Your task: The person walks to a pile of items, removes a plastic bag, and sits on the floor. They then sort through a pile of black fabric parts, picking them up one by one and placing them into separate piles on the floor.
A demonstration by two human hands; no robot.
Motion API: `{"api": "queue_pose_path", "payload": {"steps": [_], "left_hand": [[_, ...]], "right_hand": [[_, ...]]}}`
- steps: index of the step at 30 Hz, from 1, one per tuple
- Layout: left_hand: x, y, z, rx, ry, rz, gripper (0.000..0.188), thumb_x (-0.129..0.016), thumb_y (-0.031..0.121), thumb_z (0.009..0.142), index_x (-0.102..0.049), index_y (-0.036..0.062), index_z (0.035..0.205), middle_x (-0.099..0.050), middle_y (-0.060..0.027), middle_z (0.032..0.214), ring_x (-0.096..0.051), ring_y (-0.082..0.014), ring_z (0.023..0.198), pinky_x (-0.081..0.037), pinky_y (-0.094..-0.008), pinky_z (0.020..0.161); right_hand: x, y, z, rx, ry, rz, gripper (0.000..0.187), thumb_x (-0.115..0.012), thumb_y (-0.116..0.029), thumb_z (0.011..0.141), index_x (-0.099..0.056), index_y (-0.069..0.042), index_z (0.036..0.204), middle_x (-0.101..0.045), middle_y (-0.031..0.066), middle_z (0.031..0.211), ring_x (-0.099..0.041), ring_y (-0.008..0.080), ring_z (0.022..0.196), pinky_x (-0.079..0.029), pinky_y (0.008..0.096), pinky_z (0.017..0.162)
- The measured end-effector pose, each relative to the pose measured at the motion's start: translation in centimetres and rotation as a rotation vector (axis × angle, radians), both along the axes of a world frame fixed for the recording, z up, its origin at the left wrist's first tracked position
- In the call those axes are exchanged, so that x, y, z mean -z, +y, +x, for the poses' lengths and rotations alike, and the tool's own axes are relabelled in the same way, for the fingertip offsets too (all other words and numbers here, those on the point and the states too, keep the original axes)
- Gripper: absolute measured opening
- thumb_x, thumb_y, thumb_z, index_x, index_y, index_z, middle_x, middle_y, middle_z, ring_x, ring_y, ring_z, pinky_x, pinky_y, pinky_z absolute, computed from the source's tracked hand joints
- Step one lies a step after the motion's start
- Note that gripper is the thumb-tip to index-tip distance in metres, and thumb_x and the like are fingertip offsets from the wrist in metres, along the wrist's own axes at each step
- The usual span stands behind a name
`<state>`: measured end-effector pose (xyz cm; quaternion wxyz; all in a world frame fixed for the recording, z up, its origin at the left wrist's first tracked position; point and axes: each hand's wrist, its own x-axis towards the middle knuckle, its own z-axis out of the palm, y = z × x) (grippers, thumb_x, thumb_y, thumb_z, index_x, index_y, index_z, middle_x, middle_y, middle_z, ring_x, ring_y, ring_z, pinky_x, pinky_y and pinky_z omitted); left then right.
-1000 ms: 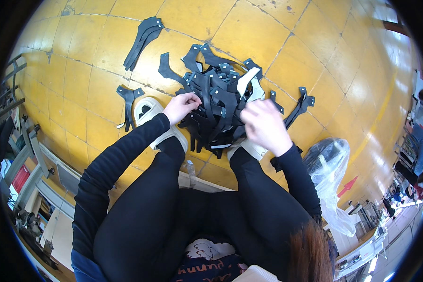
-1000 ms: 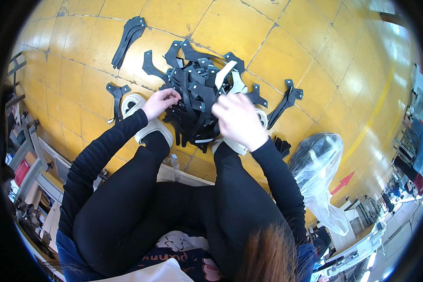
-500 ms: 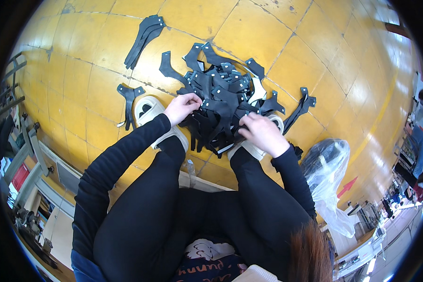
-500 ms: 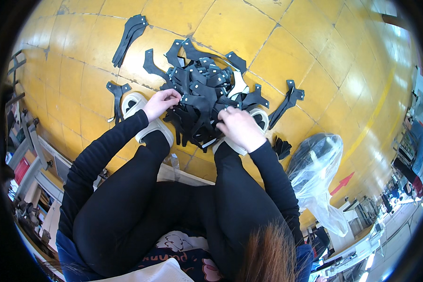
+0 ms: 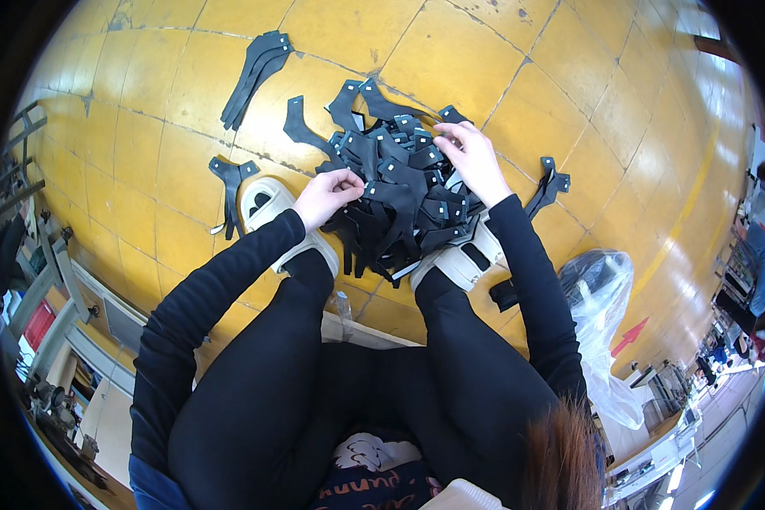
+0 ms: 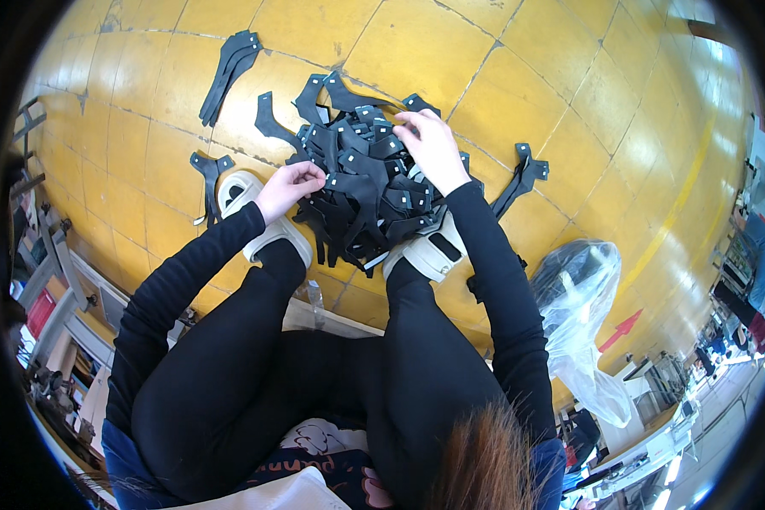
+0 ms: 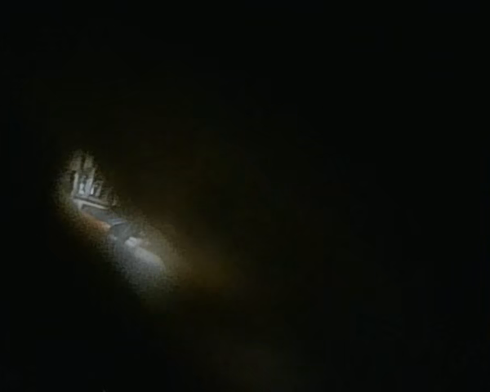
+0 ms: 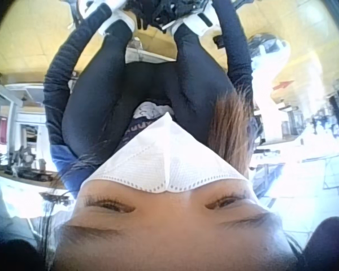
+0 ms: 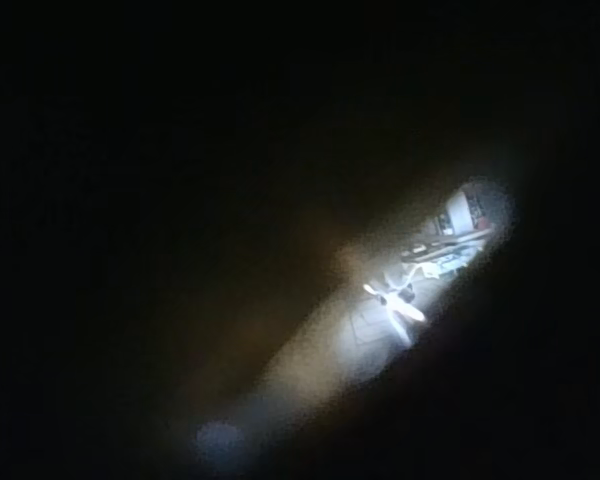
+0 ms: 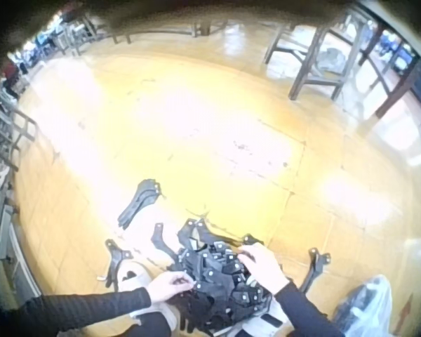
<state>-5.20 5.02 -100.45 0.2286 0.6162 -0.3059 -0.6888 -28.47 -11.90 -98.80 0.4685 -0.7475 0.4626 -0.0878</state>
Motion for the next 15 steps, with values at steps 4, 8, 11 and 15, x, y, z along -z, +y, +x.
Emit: {"api": "queue_pose_path", "payload": {"steps": [4, 8, 11, 15], "left_hand": [[-0.4, 0.1, 0.3, -0.028, 0.007, 0.011, 0.012, -0.060, 0.014, 0.090, -0.063, 0.0055, 0.098, -0.059, 0.0041, 0.083, -0.052, -0.0038, 0.075, -0.044, -0.0209, 0.070], [-0.5, 0.0, 0.4, -0.046, 0.013, 0.016, 0.012, -0.058, 0.014, 0.091, -0.063, 0.0058, 0.098, -0.058, 0.0039, 0.084, -0.052, -0.0045, 0.076, -0.044, -0.0212, 0.070], [-0.2, 0.0, 0.1, -0.082, 0.006, -0.016, 0.013, -0.060, 0.014, 0.089, -0.065, 0.0050, 0.097, -0.059, 0.0034, 0.080, -0.052, -0.0047, 0.071, -0.044, -0.0214, 0.066], [-0.1, 0.2, 0.2, -0.117, 0.009, -0.026, 0.013, -0.061, 0.015, 0.089, -0.065, 0.0046, 0.096, -0.060, 0.0033, 0.078, -0.052, -0.0049, 0.069, -0.044, -0.0216, 0.064]], "right_hand": [[-0.1, 0.1, 0.2, -0.044, 0.017, 0.059, 0.019, -0.067, -0.014, 0.083, -0.066, 0.000, 0.095, -0.060, 0.0067, 0.092, -0.059, 0.0178, 0.078, -0.046, 0.0279, 0.072], [-0.2, 0.8, -0.3, 0.076, -0.077, 0.290, 0.013, -0.067, -0.012, 0.083, -0.066, 0.000, 0.088, -0.063, 0.0034, 0.088, -0.058, 0.0097, 0.078, -0.045, 0.0252, 0.069], [0.2, 1.3, -0.7, 0.164, -0.168, 0.427, 0.013, -0.067, -0.012, 0.083, -0.066, 0.000, 0.087, -0.066, 0.0024, 0.085, -0.058, 0.0061, 0.077, -0.045, 0.0229, 0.068], [0.1, 1.2, -0.5, 0.197, -0.128, 0.445, 0.015, -0.066, -0.011, 0.083, -0.065, 0.000, 0.092, -0.065, -0.0004, 0.077, -0.057, 0.0045, 0.072, -0.044, 0.0206, 0.065]]}}
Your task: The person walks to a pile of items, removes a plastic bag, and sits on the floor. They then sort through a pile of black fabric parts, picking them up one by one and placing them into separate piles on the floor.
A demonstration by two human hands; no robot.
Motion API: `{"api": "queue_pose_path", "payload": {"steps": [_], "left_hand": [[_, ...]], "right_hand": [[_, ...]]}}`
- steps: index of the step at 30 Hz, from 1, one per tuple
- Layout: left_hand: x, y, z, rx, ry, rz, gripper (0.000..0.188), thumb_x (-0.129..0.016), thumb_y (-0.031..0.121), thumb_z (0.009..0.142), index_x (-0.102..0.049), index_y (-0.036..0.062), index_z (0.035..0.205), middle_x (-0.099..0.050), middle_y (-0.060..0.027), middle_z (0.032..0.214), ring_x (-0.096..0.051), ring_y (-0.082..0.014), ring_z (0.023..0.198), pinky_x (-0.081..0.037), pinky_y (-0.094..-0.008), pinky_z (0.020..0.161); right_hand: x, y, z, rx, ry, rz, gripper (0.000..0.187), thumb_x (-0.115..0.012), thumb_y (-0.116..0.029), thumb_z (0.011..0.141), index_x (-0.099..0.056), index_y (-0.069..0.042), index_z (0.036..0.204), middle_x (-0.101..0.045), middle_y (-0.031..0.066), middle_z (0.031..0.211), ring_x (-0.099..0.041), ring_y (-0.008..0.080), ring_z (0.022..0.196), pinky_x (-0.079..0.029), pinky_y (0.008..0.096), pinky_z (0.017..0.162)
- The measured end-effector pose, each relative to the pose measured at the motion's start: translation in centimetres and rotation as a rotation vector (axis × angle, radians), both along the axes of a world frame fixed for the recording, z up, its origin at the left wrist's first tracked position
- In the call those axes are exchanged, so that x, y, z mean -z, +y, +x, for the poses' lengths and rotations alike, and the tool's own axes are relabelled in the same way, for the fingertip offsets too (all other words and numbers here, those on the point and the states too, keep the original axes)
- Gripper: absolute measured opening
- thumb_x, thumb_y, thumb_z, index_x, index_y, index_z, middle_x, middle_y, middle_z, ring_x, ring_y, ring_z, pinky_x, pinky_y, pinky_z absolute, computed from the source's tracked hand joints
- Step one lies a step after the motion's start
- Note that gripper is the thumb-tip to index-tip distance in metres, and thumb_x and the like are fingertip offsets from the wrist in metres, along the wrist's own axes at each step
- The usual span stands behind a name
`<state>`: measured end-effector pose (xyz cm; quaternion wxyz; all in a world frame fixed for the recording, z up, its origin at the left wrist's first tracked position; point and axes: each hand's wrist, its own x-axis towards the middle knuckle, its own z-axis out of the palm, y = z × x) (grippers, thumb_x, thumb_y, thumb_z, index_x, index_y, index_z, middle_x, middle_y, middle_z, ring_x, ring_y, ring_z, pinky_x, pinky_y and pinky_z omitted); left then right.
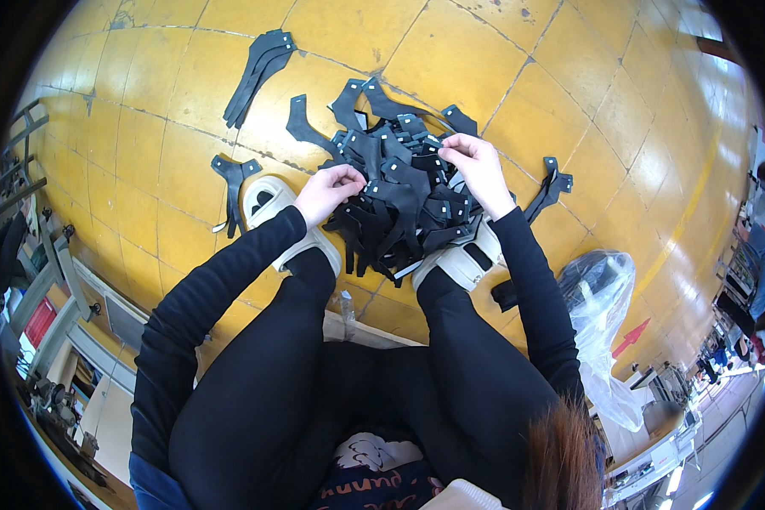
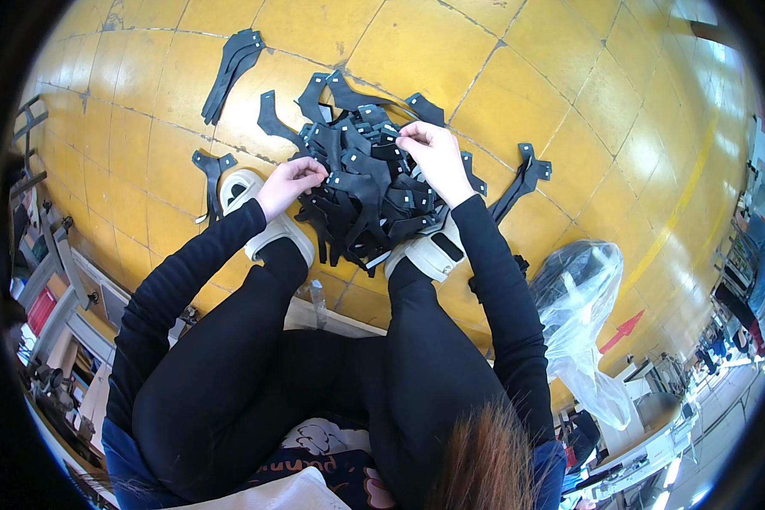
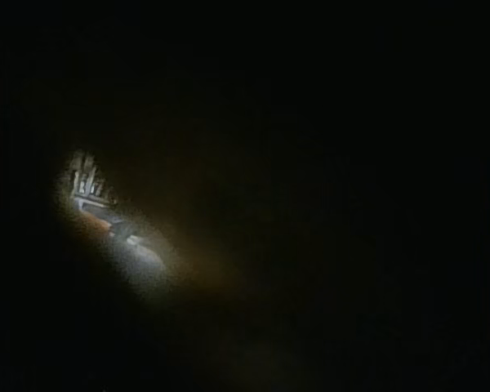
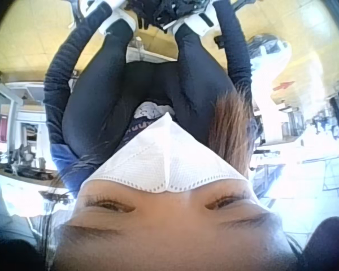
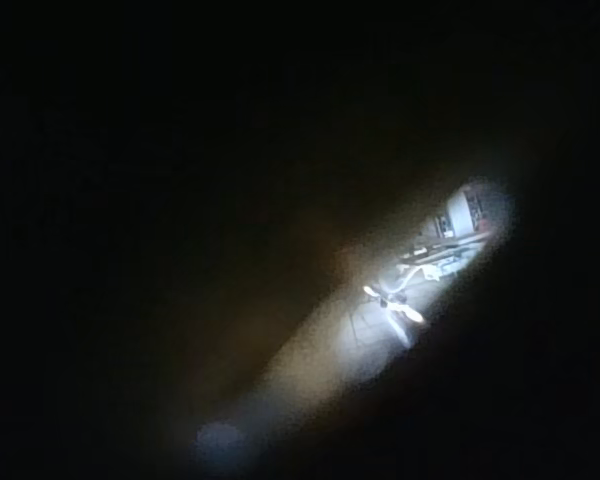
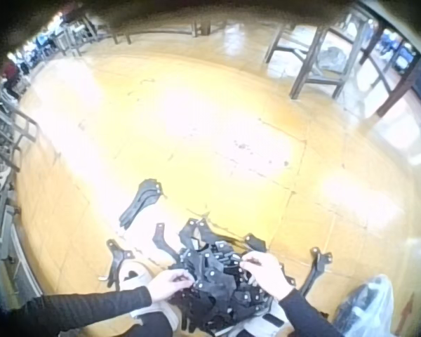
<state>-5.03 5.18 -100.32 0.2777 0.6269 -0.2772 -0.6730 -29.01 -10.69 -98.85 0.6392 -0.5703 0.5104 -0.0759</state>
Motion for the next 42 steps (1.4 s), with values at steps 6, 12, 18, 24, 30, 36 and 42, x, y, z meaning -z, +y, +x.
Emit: {"api": "queue_pose_path", "payload": {"steps": [6, 12, 18, 24, 30, 36, 42], "left_hand": [[0.0, 0.1, 0.3, 0.033, 0.040, 0.008, 0.014, -0.058, 0.015, 0.091, -0.063, 0.0057, 0.100, -0.059, 0.0030, 0.086, -0.052, -0.0056, 0.078, -0.043, -0.0213, 0.069], [0.6, 1.0, 0.5, 0.026, 0.041, 0.007, 0.013, -0.059, 0.014, 0.092, -0.063, 0.0047, 0.100, -0.059, 0.0025, 0.082, -0.054, -0.0055, 0.076, -0.043, -0.0210, 0.067], [0.2, 1.7, 0.1, 0.045, 0.050, 0.042, 0.011, -0.057, 0.010, 0.092, -0.062, 0.0030, 0.098, -0.057, 0.0027, 0.079, -0.051, -0.0048, 0.073, -0.042, -0.0201, 0.066], [0.3, 2.0, 0.0, 0.057, 0.034, 0.072, 0.011, -0.056, 0.009, 0.092, -0.061, 0.0020, 0.098, -0.056, 0.0020, 0.080, -0.051, -0.0058, 0.073, -0.042, -0.0205, 0.067], [0.0, 1.6, -0.1, 0.061, 0.024, 0.068, 0.011, -0.056, 0.010, 0.092, -0.061, 0.0019, 0.098, -0.057, 0.0017, 0.081, -0.052, -0.0059, 0.073, -0.042, -0.0207, 0.067], [0.5, 1.8, -0.2, 0.061, 0.034, 0.076, 0.012, -0.057, 0.011, 0.092, -0.061, 0.0019, 0.098, -0.058, 0.0017, 0.081, -0.053, -0.0055, 0.074, -0.043, -0.0206, 0.068], [0.9, 2.0, -0.3, 0.039, 0.036, 0.060, 0.013, -0.058, 0.012, 0.090, -0.062, 0.0031, 0.099, -0.059, 0.0021, 0.080, -0.053, -0.0055, 0.072, -0.044, -0.0206, 0.066]], "right_hand": [[0.0, 0.7, -0.1, 0.079, -0.061, 0.031, 0.012, -0.063, -0.014, 0.084, -0.066, -0.003, 0.089, -0.060, -0.0031, 0.070, -0.051, 0.0041, 0.061, -0.040, 0.0221, 0.057], [2.6, 1.7, -0.2, 0.124, -0.161, 0.080, 0.023, -0.058, -0.018, 0.090, -0.066, 0.002, 0.099, -0.061, 0.0029, 0.076, -0.055, 0.0102, 0.070, -0.045, 0.0260, 0.064], [1.9, 2.6, -0.5, 0.076, -0.186, -0.008, 0.028, -0.060, -0.009, 0.083, -0.064, 0.005, 0.107, -0.069, 0.0105, 0.096, -0.065, 0.0180, 0.089, -0.050, 0.0299, 0.081], [1.4, 2.9, 0.0, 0.017, -0.054, -0.194, 0.021, -0.058, -0.009, 0.083, -0.065, 0.002, 0.099, -0.067, 0.0179, 0.087, -0.065, 0.0268, 0.081, -0.049, 0.0340, 0.073], [-0.3, 2.1, -0.4, 0.092, -0.026, -0.290, 0.020, -0.062, -0.014, 0.085, -0.065, 0.001, 0.097, -0.066, 0.0185, 0.079, -0.064, 0.0283, 0.072, -0.048, 0.0354, 0.065], [-0.6, 0.6, -1.9, 0.035, 0.005, -0.241, 0.020, -0.064, -0.014, 0.085, -0.063, 0.003, 0.096, -0.065, 0.0114, 0.079, -0.058, 0.0118, 0.071, -0.045, 0.0276, 0.065], [1.8, -0.2, -4.1, 0.222, -0.131, -0.086, 0.022, -0.057, -0.011, 0.091, -0.065, 0.003, 0.105, -0.070, 0.0079, 0.091, -0.063, 0.0127, 0.085, -0.048, 0.0254, 0.079]]}}
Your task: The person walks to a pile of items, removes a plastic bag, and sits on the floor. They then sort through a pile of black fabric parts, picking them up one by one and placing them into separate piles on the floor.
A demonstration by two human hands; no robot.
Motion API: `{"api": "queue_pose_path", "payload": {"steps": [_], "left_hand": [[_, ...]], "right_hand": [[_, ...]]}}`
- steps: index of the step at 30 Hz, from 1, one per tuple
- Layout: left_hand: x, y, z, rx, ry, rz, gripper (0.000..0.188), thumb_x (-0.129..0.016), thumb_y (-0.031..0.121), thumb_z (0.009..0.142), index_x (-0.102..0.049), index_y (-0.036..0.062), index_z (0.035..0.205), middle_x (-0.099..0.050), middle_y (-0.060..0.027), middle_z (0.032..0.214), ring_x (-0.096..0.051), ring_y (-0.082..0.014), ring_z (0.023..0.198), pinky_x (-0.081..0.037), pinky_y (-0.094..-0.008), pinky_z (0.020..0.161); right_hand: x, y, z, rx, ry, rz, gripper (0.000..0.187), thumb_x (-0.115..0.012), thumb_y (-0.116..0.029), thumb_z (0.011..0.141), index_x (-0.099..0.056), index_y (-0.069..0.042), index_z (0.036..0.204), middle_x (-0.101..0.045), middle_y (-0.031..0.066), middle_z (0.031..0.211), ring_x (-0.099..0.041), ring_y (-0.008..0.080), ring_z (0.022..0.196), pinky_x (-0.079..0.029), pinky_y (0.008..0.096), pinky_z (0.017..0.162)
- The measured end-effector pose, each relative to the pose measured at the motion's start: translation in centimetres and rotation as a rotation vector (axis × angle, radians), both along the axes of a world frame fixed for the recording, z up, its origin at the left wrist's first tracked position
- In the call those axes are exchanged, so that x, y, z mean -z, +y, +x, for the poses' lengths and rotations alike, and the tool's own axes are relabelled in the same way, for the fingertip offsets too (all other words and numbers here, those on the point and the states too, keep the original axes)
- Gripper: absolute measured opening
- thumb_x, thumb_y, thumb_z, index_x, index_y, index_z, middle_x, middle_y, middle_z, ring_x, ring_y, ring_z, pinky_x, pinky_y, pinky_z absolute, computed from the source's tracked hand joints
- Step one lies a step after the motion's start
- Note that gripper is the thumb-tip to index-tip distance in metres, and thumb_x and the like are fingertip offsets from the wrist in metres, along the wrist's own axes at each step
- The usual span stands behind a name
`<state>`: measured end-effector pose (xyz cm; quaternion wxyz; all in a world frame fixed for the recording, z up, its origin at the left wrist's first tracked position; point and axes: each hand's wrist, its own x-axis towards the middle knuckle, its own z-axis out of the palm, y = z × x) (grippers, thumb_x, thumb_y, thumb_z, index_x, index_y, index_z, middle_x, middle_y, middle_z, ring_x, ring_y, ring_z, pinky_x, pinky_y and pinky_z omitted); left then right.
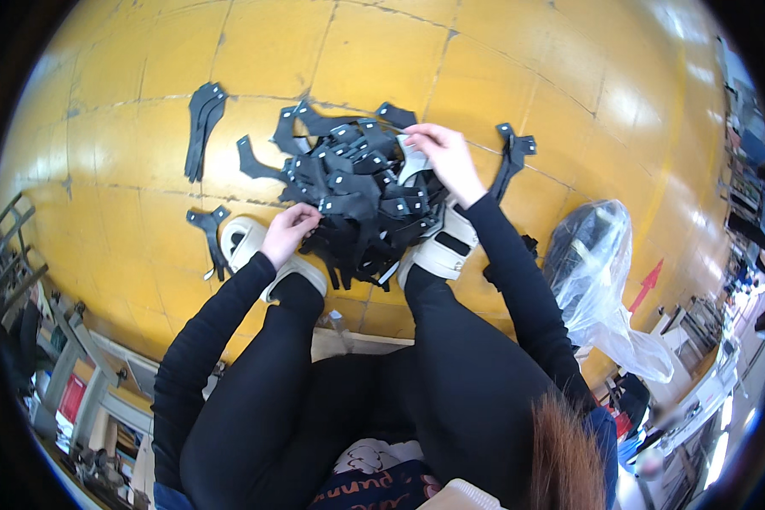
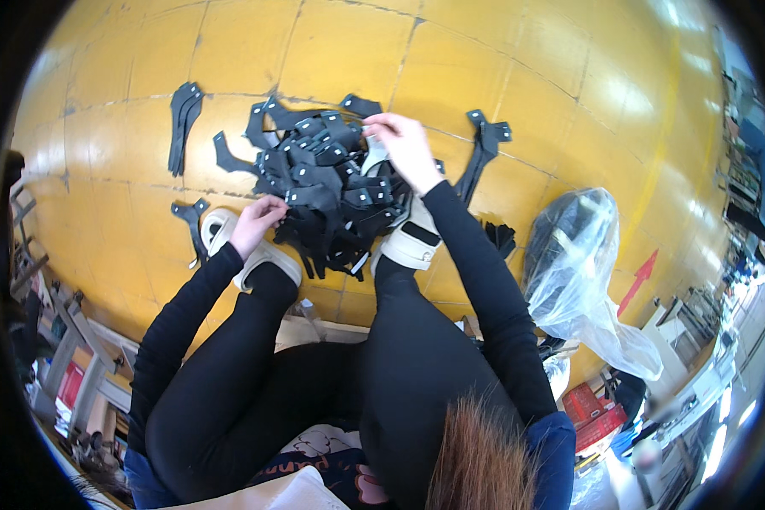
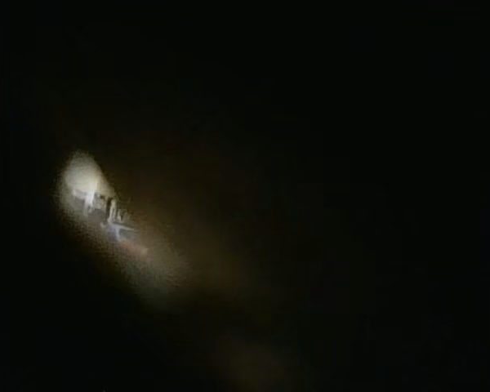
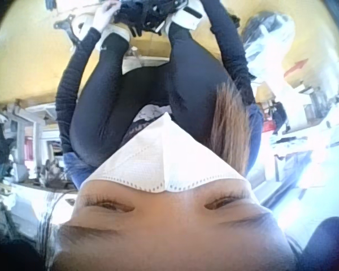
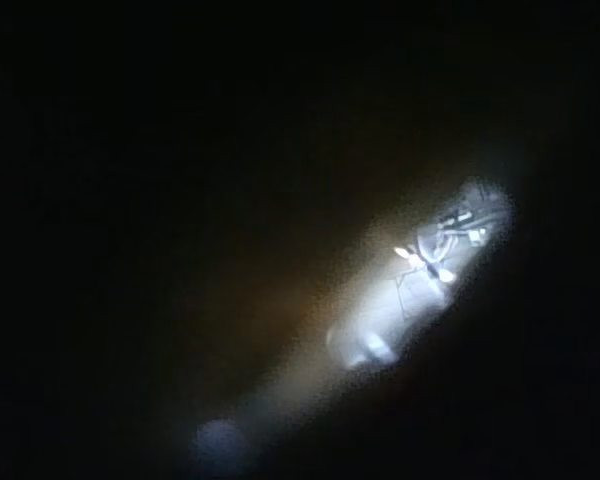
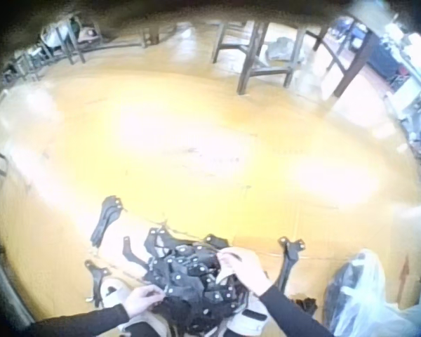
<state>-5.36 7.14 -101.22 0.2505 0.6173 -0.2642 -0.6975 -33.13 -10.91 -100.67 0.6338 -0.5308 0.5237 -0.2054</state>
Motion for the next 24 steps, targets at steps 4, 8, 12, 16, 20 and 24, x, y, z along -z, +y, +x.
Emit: {"api": "queue_pose_path", "payload": {"steps": [4, 8, 12, 16, 20, 24], "left_hand": [[-0.4, -0.1, -0.1, -0.008, -0.014, 0.035, 0.012, -0.059, 0.012, 0.089, -0.062, 0.0040, 0.098, -0.059, 0.0030, 0.080, -0.053, -0.0047, 0.071, -0.043, -0.0197, 0.065], [-0.5, -0.3, -0.1, -0.029, -0.035, 0.007, 0.012, -0.059, 0.012, 0.089, -0.062, 0.0039, 0.097, -0.060, 0.0028, 0.079, -0.053, -0.0049, 0.070, -0.044, -0.0205, 0.064], [-0.9, -1.4, 0.3, -0.036, -0.100, -0.089, 0.011, -0.059, 0.011, 0.089, -0.063, 0.0026, 0.096, -0.061, 0.0014, 0.080, -0.054, -0.0059, 0.071, -0.044, -0.0212, 0.067], [-2.6, -3.6, 0.4, 0.018, -0.251, -0.195, 0.013, -0.060, 0.009, 0.087, -0.061, 0.0030, 0.099, -0.062, -0.0030, 0.089, -0.058, -0.0141, 0.084, -0.046, -0.0271, 0.079], [-4.2, -6.4, 0.0, 0.292, -0.649, -0.690, 0.030, -0.063, 0.010, 0.082, -0.058, 0.0081, 0.111, -0.056, -0.0095, 0.118, -0.049, -0.0307, 0.112, -0.039, -0.0373, 0.097], [-3.6, -8.4, -0.6, 0.514, -0.701, -0.756, 0.046, -0.063, 0.020, 0.085, -0.051, 0.0161, 0.129, -0.043, -0.0078, 0.138, -0.034, -0.0325, 0.131, -0.033, -0.0455, 0.105]], "right_hand": [[0.1, -0.3, -0.6, -0.003, 0.076, 0.056, 0.022, -0.055, -0.008, 0.091, -0.065, 0.003, 0.107, -0.069, 0.0082, 0.090, -0.063, 0.0121, 0.084, -0.050, 0.0256, 0.078], [-0.2, 0.2, 0.5, -0.153, 0.198, -0.042, 0.028, -0.060, -0.016, 0.089, -0.063, 0.003, 0.109, -0.068, 0.0095, 0.094, -0.064, 0.0164, 0.087, -0.049, 0.0272, 0.079], [-1.1, 0.7, 2.7, -0.316, 0.303, -0.223, 0.033, -0.068, -0.020, 0.082, -0.062, 0.003, 0.105, -0.060, 0.0110, 0.098, -0.059, 0.0241, 0.089, -0.046, 0.0296, 0.077], [-2.3, 1.1, 3.4, -0.317, 0.245, -0.280, 0.027, -0.069, -0.015, 0.076, -0.054, 0.003, 0.089, -0.056, 0.0115, 0.088, -0.055, 0.0222, 0.079, -0.044, 0.0305, 0.072], [-2.6, 2.2, 2.4, -0.330, 0.221, -0.175, 0.023, -0.068, -0.013, 0.078, -0.058, 0.002, 0.093, -0.059, 0.0099, 0.078, -0.057, 0.0203, 0.073, -0.046, 0.0312, 0.070], [-1.6, 3.4, 2.2, -0.100, 0.140, -0.140, 0.024, -0.066, -0.011, 0.084, -0.061, 0.001, 0.105, -0.065, 0.0069, 0.086, -0.061, 0.0152, 0.082, -0.048, 0.0275, 0.078]]}}
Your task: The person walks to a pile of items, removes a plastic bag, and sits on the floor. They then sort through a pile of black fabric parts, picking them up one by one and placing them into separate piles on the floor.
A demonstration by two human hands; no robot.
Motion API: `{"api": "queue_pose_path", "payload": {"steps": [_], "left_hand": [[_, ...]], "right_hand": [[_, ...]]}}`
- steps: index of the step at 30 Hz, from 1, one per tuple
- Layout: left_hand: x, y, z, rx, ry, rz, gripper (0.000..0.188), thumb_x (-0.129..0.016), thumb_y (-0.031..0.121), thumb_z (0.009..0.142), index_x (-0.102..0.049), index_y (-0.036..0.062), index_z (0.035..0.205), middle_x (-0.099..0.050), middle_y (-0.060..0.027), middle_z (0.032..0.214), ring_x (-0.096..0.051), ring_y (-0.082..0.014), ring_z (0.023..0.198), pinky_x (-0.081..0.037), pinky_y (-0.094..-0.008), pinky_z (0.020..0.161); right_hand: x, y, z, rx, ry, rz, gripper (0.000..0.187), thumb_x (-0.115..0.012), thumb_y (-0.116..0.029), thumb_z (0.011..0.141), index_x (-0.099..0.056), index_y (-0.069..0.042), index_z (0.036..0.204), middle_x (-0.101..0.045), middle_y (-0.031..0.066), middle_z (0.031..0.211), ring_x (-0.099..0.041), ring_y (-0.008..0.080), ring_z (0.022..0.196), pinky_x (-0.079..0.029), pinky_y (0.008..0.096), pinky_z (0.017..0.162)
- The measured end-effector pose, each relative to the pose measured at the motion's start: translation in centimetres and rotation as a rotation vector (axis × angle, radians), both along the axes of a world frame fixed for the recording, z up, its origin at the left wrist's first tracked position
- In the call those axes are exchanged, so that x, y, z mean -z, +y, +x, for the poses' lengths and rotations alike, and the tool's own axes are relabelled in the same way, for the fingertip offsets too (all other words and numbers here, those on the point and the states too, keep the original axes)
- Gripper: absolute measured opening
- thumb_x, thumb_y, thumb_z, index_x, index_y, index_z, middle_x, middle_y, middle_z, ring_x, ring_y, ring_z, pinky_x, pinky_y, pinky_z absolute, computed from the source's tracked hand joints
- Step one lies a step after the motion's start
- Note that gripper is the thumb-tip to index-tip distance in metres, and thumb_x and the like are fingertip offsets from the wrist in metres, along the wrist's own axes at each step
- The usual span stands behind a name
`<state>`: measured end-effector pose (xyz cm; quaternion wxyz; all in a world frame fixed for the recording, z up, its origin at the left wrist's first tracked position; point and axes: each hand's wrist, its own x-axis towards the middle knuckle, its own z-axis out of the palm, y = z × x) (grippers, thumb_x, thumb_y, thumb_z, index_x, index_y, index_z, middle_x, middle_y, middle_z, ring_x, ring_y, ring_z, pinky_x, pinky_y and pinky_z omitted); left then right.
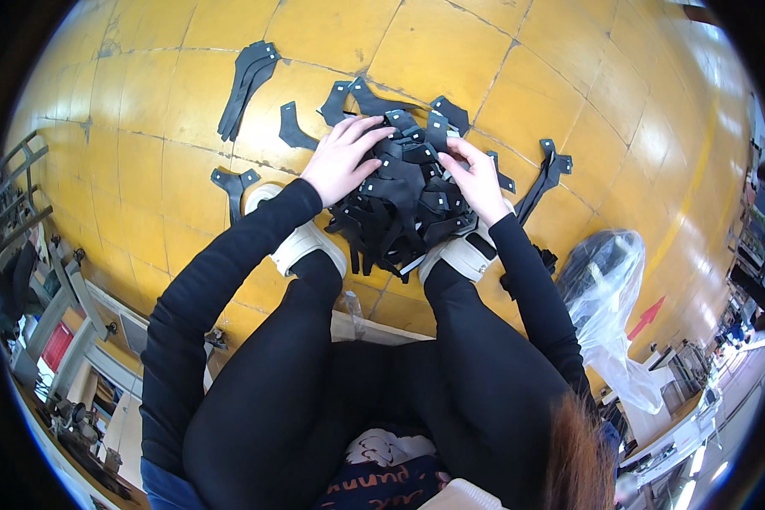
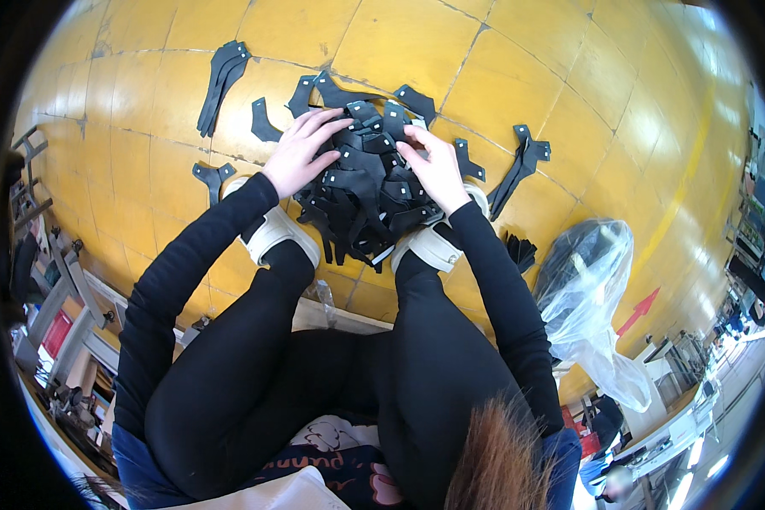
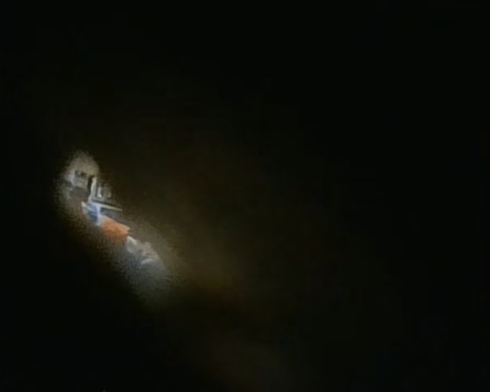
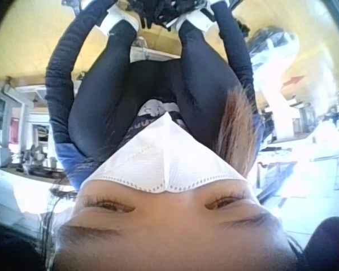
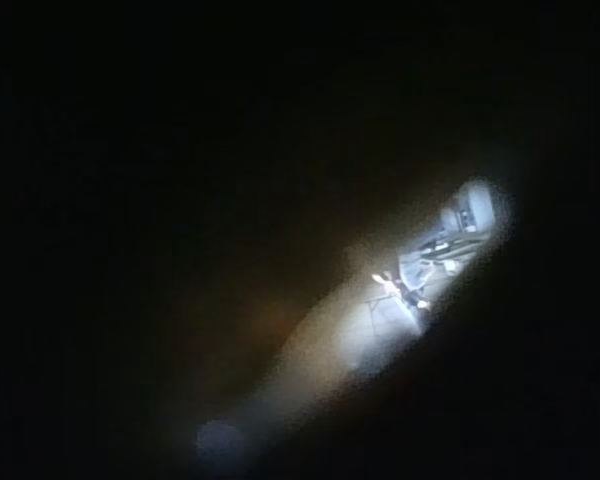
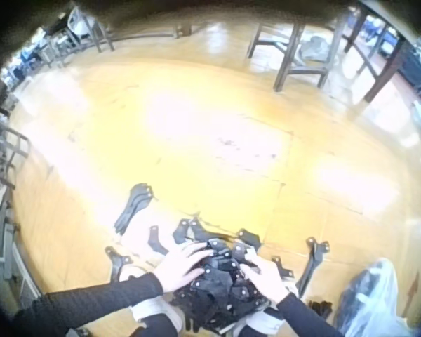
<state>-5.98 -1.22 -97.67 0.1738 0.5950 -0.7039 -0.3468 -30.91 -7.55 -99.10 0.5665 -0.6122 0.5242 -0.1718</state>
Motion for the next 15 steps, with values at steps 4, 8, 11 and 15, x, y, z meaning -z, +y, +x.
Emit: {"api": "queue_pose_path", "payload": {"steps": [4, 8, 11, 15], "left_hand": [[0.8, -0.1, -0.1, 0.080, -0.083, 0.039, 0.042, -0.062, 0.022, 0.086, -0.052, 0.0162, 0.127, -0.041, -0.0079, 0.139, -0.032, -0.0318, 0.132, -0.033, -0.0448, 0.105], [0.9, 0.0, 0.7, 0.044, -0.048, 0.079, 0.042, -0.063, 0.024, 0.086, -0.052, 0.0148, 0.126, -0.045, -0.0108, 0.136, -0.035, -0.0322, 0.131, -0.033, -0.0428, 0.105], [0.4, -0.6, 1.2, -0.027, 0.145, 0.083, 0.049, -0.063, 0.028, 0.087, -0.049, 0.0110, 0.131, -0.047, -0.0129, 0.135, -0.038, -0.0308, 0.130, -0.032, -0.0396, 0.107], [-4.7, -3.9, 0.1, -0.162, 0.595, 0.198, 0.058, -0.060, 0.037, 0.092, -0.042, 0.0040, 0.136, -0.050, -0.0127, 0.133, -0.045, -0.0215, 0.126, -0.032, -0.0330, 0.107]], "right_hand": [[-0.4, -0.5, 0.5, -0.050, -0.049, -0.150, 0.024, -0.067, -0.012, 0.084, -0.062, 0.004, 0.101, -0.065, 0.0082, 0.087, -0.061, 0.0143, 0.081, -0.048, 0.0274, 0.076], [-1.3, -3.3, 1.0, 0.140, -0.009, -0.061, 0.020, -0.067, -0.012, 0.085, -0.064, 0.006, 0.095, -0.065, 0.0056, 0.080, -0.059, 0.0112, 0.077, -0.047, 0.0255, 0.072], [-3.7, -6.8, 1.3, 0.149, -0.117, -0.188, 0.022, -0.066, -0.012, 0.086, -0.066, 0.005, 0.100, -0.067, 0.0060, 0.083, -0.059, 0.0098, 0.079, -0.046, 0.0244, 0.072], [-8.9, -9.1, 4.4, -0.214, -0.170, -0.278, 0.021, -0.064, -0.010, 0.089, -0.065, 0.003, 0.105, -0.067, 0.0034, 0.094, -0.059, 0.0086, 0.088, -0.046, 0.0229, 0.081]]}}
